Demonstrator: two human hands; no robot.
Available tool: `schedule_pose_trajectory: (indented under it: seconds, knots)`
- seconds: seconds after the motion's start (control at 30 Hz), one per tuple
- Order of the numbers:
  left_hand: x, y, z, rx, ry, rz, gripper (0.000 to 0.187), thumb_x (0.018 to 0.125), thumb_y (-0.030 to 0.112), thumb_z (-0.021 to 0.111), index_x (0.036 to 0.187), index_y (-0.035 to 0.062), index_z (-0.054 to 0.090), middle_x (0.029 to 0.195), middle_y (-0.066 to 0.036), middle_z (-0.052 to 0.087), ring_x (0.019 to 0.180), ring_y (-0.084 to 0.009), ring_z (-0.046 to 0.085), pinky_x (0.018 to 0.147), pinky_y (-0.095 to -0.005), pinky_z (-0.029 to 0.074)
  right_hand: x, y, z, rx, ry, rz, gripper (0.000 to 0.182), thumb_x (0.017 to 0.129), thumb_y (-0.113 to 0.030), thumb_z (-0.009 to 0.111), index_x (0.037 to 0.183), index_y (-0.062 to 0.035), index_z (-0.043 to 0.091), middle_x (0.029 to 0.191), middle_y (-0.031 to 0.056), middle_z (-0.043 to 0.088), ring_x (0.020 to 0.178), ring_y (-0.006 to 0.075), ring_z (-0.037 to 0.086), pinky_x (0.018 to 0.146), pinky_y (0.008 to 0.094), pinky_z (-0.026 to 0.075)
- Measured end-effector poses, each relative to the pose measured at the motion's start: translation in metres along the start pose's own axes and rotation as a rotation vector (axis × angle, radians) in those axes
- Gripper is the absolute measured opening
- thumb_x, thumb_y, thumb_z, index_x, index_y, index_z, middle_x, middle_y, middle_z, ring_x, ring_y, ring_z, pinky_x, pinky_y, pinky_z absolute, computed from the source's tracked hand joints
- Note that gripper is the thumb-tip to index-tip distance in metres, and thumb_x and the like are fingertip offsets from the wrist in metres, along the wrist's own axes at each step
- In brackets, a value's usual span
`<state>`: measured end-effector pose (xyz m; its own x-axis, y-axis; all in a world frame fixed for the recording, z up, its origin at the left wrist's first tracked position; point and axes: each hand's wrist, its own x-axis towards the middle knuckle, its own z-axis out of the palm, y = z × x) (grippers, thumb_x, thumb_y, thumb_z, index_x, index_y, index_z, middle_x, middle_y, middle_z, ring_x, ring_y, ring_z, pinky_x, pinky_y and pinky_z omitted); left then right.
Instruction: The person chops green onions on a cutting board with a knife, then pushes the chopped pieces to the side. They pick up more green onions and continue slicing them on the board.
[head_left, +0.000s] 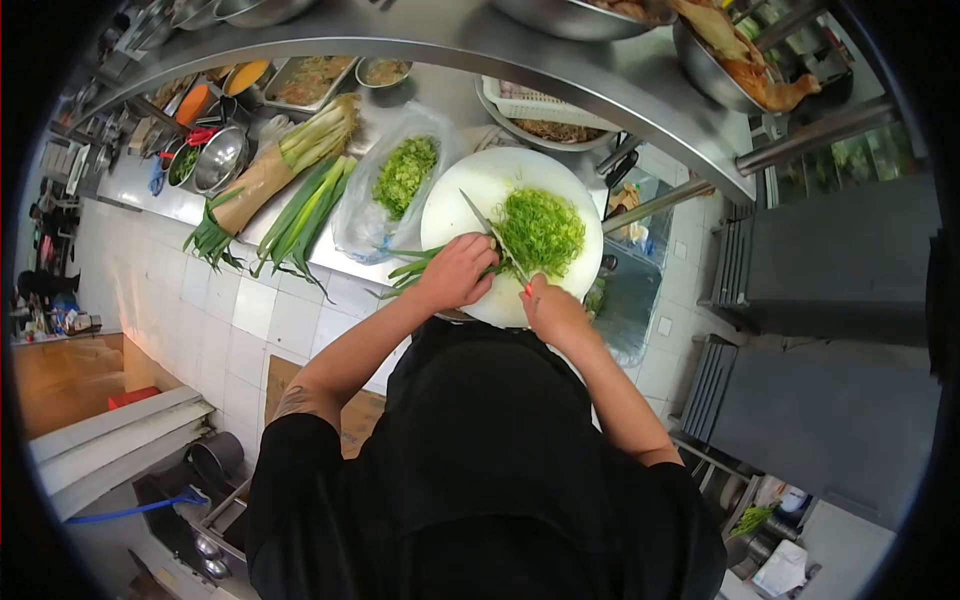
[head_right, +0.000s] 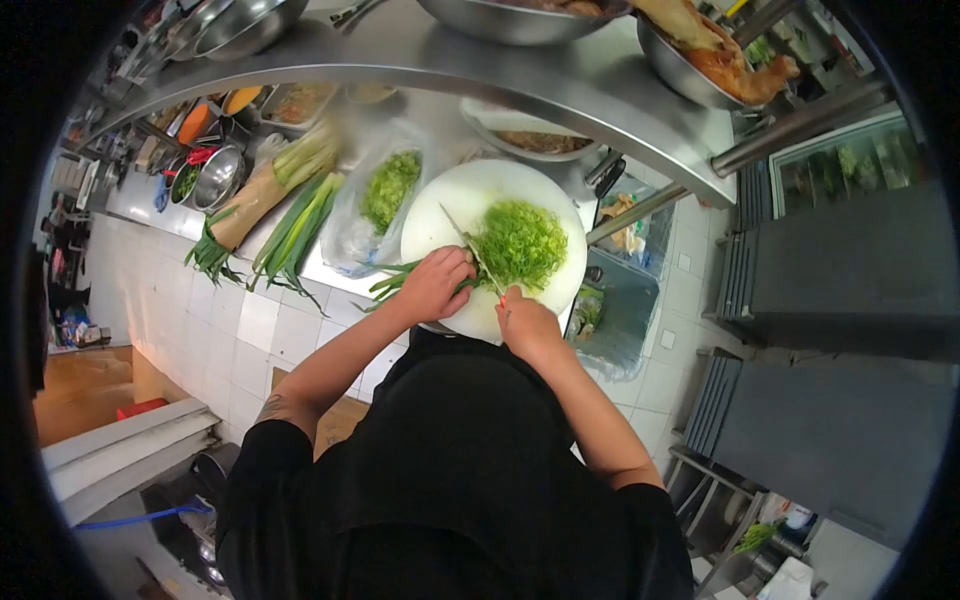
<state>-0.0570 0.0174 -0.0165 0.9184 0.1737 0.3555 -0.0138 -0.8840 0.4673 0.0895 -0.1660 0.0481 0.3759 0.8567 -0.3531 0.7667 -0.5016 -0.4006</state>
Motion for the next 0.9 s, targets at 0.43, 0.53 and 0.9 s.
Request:
schedule_pose_trajectory:
  seconds: [0.43,0.53,0.9]
  knots:
    - [-0.005,-0.004,0.008,0.040,0.082,0.026,0.027,0.081,0.017,0.073,0.104,0.0074,0.062,0.116,-0.013,0.058,0.121,-0.0329,0.056,0.106,-0.0431,0.045,0.022,0.013,0.009,-0.033,0.023,-0.043,0.030,0.105,-0.029,0.057,0.108,0.0009,0.056,0.088,0.0302,0.072,0.086,0.0491,0.071,0.078,0.0585,0.055]
    - [-0.005,-0.005,0.007,0.033,0.045,0.034,0.026,0.080,0.016,0.073,0.103,0.0072,0.062,0.116,-0.013,0.058,0.118,-0.0337,0.056,0.105,-0.0436,0.046,0.014,-0.001,-0.011,-0.067,-0.024,-0.037,0.030,0.105,-0.029,0.058,0.108,0.0008,0.056,0.087,0.0292,0.072,0.085,0.0497,0.071,0.077,0.0592,0.055]
    - [-0.005,-0.001,-0.010,0.018,-0.055,0.007,0.031,0.084,0.018,0.073,0.112,0.0082,0.064,0.121,-0.013,0.061,0.125,-0.0354,0.056,0.108,-0.0466,0.044,0.011,0.018,0.020,-0.069,0.094,-0.074,0.030,0.105,-0.032,0.059,0.108,-0.0024,0.053,0.081,0.0236,0.073,0.077,0.0438,0.073,0.071,0.0565,0.056]
